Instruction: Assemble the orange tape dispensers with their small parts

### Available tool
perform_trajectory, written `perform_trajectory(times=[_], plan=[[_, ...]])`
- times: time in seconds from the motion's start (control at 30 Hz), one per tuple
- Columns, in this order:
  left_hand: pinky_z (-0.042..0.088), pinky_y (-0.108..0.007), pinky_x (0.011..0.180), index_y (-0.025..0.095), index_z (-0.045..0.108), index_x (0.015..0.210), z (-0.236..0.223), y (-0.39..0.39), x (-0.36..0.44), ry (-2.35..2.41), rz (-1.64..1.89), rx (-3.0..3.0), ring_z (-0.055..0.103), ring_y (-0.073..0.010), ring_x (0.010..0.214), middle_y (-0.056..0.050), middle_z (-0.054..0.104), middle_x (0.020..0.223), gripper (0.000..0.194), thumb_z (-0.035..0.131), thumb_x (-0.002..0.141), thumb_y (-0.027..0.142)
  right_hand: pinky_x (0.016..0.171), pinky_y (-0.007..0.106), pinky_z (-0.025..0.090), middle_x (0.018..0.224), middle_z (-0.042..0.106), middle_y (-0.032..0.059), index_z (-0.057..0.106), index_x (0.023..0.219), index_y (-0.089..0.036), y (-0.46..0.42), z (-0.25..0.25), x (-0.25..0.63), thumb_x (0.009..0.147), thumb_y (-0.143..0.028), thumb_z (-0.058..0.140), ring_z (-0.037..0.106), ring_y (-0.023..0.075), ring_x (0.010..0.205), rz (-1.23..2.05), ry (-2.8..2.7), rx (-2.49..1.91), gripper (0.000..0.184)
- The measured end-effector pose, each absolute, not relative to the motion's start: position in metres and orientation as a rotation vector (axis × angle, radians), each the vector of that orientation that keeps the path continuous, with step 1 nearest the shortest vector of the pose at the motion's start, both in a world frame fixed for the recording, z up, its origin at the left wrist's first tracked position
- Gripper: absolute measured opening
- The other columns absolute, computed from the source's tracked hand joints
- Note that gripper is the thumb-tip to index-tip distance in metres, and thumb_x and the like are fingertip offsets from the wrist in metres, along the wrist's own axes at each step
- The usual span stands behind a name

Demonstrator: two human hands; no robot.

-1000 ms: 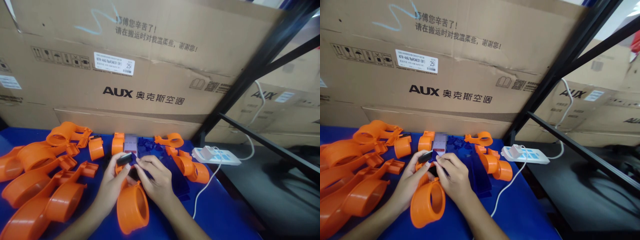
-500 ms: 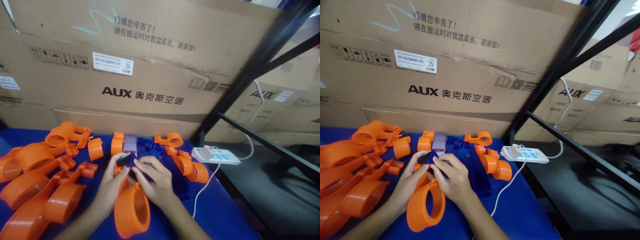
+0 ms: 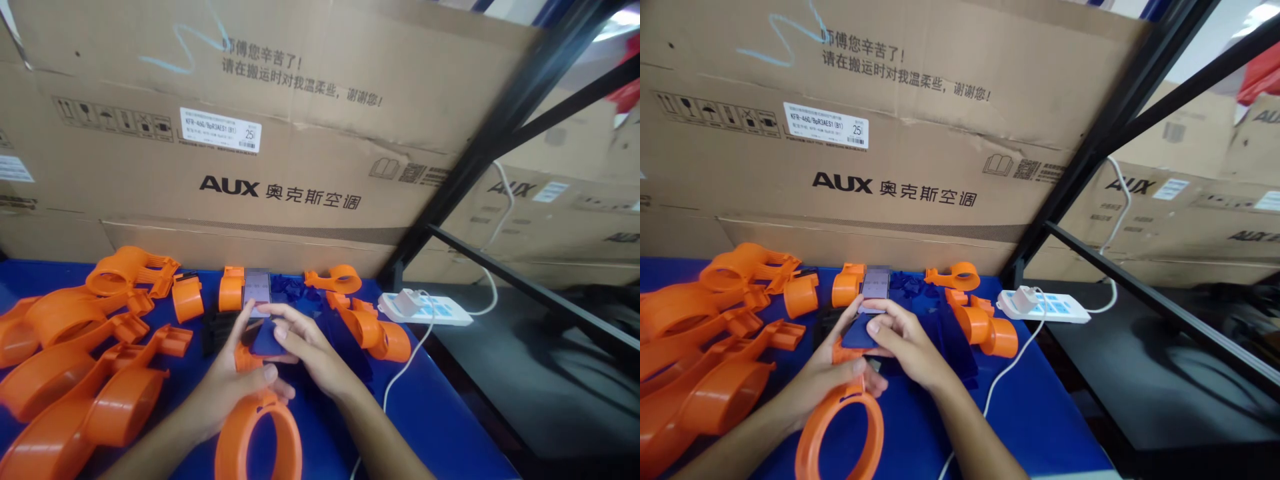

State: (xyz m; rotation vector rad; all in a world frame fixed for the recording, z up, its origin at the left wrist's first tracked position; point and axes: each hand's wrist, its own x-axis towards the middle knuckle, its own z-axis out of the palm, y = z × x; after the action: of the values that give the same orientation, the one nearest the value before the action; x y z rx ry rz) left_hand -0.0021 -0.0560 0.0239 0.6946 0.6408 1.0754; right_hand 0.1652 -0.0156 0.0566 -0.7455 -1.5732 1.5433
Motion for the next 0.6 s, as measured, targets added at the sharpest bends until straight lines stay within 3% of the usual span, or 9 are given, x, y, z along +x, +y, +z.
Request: perform_trajectory(times=[0.1,0.2,0.27,0.4,0.6], plan=[[0.062,-0.049,0.078,0.042,0.017,0.162,0.017,-0.054,-0.003,0.613,1.056,0.72,0.078,-0.0351,0.088,-0.016,0.073,0.123,0.118,0.091,0.07,0.041,0.079,0.034,0.061,0.1,0.069,0.0035,0.061,0.128,-0.026,-0.015,0.054,0.165,0.097,-0.05,0.062,0.069,0.0194,0.089,1.53,-1.593,-0.738,0.039],[0.059,-0.052,0.091,0.027,0.05,0.15,0.011,-0.047,-0.003,0.604,1.093,0.787,0.075,-0.0365,0.102,-0.02,0.07,0.13,0.083,0.082,0.078,0.054,0.067,0.028,0.058,0.094,0.067,0.0029,0.06,0.122,-0.024,-0.012,0.048,0.162,0.096,-0.05,0.063,0.066,0.0175,0.081,1.357,-1.586,-0.805,0.037],[0.058,-0.048,0.096,0.022,0.064,0.136,0.01,-0.043,-0.003,0.674,1.171,0.823,0.072,-0.0348,0.11,-0.018,0.069,0.132,0.062,0.078,0.083,0.051,0.058,0.024,0.053,0.092,0.065,0.0021,0.058,0.122,-0.022,-0.011,0.043,0.16,0.094,-0.048,0.067,0.062,0.0147,0.072,1.182,-1.597,-0.883,0.039],[0.051,-0.043,0.106,0.021,0.073,0.124,0.013,-0.036,-0.004,0.792,1.256,0.876,0.065,-0.031,0.123,-0.013,0.071,0.131,0.046,0.08,0.083,0.04,0.064,0.025,0.051,0.09,0.063,0.0012,0.056,0.122,-0.021,-0.008,0.035,0.156,0.091,-0.041,0.071,0.057,0.013,0.071,0.955,-1.652,-0.937,0.04],[0.049,-0.043,0.109,0.02,0.075,0.118,0.013,-0.035,-0.005,0.865,1.314,0.957,0.065,-0.0308,0.124,-0.012,0.073,0.127,0.043,0.082,0.08,0.038,0.067,0.026,0.052,0.089,0.063,0.0007,0.053,0.118,-0.022,-0.007,0.031,0.152,0.091,-0.039,0.07,0.06,0.0141,0.074,1.03,-1.612,-0.874,0.036]])
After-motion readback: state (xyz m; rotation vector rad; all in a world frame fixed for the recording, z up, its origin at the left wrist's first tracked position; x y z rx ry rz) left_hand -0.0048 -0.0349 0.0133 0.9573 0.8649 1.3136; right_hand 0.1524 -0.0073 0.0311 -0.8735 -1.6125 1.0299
